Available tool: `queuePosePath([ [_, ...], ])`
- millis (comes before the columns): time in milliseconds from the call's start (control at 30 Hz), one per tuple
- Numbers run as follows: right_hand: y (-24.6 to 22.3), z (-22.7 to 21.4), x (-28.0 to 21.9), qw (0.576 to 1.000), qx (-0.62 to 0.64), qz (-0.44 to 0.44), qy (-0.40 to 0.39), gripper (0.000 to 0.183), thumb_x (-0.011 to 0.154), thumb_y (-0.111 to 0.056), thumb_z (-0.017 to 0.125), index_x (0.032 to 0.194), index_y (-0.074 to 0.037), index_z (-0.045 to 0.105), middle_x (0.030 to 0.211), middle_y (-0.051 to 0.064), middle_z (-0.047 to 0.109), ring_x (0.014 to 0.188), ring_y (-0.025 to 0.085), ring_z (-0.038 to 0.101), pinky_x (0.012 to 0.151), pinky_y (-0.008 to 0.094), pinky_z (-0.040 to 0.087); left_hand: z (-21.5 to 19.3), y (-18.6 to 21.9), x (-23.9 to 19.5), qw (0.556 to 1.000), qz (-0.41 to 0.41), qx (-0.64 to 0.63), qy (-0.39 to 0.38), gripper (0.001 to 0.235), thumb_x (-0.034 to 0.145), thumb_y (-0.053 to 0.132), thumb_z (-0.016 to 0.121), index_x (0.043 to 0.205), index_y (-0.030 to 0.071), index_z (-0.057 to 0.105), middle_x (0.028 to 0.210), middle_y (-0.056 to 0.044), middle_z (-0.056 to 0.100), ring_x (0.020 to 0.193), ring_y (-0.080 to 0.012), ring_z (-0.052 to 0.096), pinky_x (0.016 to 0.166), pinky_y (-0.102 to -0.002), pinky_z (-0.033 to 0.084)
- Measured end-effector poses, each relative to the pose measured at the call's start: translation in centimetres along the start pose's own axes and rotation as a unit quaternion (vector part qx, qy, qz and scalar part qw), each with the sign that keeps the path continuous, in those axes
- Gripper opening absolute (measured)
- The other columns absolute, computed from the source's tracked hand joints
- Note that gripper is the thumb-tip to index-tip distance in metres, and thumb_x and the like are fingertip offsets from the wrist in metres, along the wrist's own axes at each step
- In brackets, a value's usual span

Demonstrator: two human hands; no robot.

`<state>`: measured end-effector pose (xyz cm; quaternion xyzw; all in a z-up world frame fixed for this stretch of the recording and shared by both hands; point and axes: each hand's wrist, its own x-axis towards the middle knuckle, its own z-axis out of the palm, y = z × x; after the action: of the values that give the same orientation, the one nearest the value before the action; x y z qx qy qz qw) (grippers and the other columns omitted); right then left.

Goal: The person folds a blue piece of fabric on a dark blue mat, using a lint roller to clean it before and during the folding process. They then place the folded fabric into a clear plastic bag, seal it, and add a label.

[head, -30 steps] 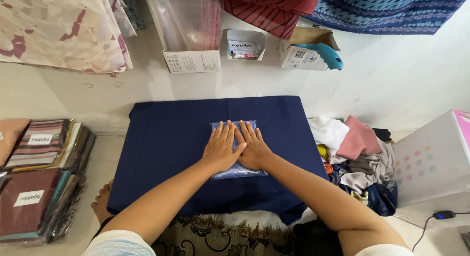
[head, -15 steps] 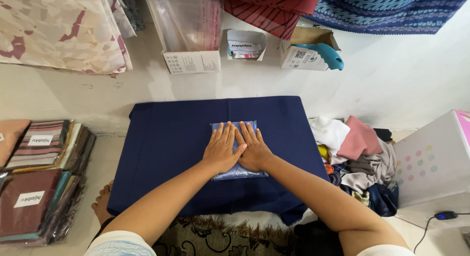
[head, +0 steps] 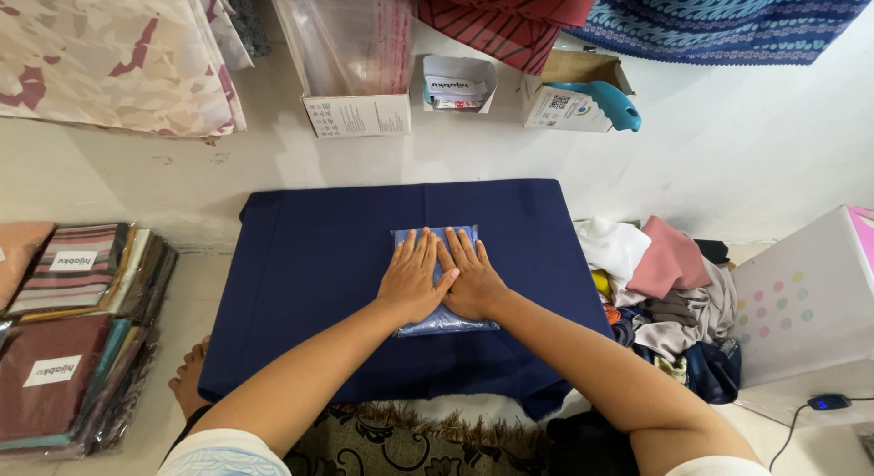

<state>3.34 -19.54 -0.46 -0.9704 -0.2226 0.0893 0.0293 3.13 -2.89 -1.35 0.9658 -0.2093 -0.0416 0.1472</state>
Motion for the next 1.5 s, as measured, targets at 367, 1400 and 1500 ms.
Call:
queuePosePath([
  [367,0.0,0.1,0.0,1.000,-0.008,-0.001,0.001,0.087,0.097,-0.055,0.038,0.165,-0.009,0.010,0.172,0.019,0.002,0.158,0.040,0.003,0.126,0.057,0.008,0.6,-0.2,0.2,1.000,-0.002,0.005,0.009,0.089,0.104,0.066,0.019,0.161,-0.003,0.014,0.169,-0.022,0.013,0.157,-0.0398,0.005,0.127,-0.051,0.007],
  [1400,-0.5,-1.0,-0.5,1.000,0.002,-0.002,-0.011,0.086,0.098,-0.056,0.037,0.165,-0.009,0.010,0.172,0.019,0.001,0.158,0.039,0.001,0.126,0.056,0.009,0.8,-0.1,0.0,1.000,-0.002,0.012,0.028,0.089,0.103,0.067,0.018,0.160,-0.001,0.019,0.169,-0.021,0.018,0.157,-0.0387,0.012,0.127,-0.050,0.010],
  [1500,-0.5,-1.4,-0.8,1.000,0.008,-0.006,0.000,0.086,0.097,-0.056,0.039,0.164,-0.009,0.013,0.172,0.019,0.003,0.158,0.039,0.003,0.126,0.055,0.010,0.7,0.0,0.0,0.999,-0.003,0.012,0.031,0.089,0.103,0.067,0.018,0.160,-0.001,0.020,0.168,-0.020,0.019,0.157,-0.0383,0.013,0.127,-0.049,0.011],
])
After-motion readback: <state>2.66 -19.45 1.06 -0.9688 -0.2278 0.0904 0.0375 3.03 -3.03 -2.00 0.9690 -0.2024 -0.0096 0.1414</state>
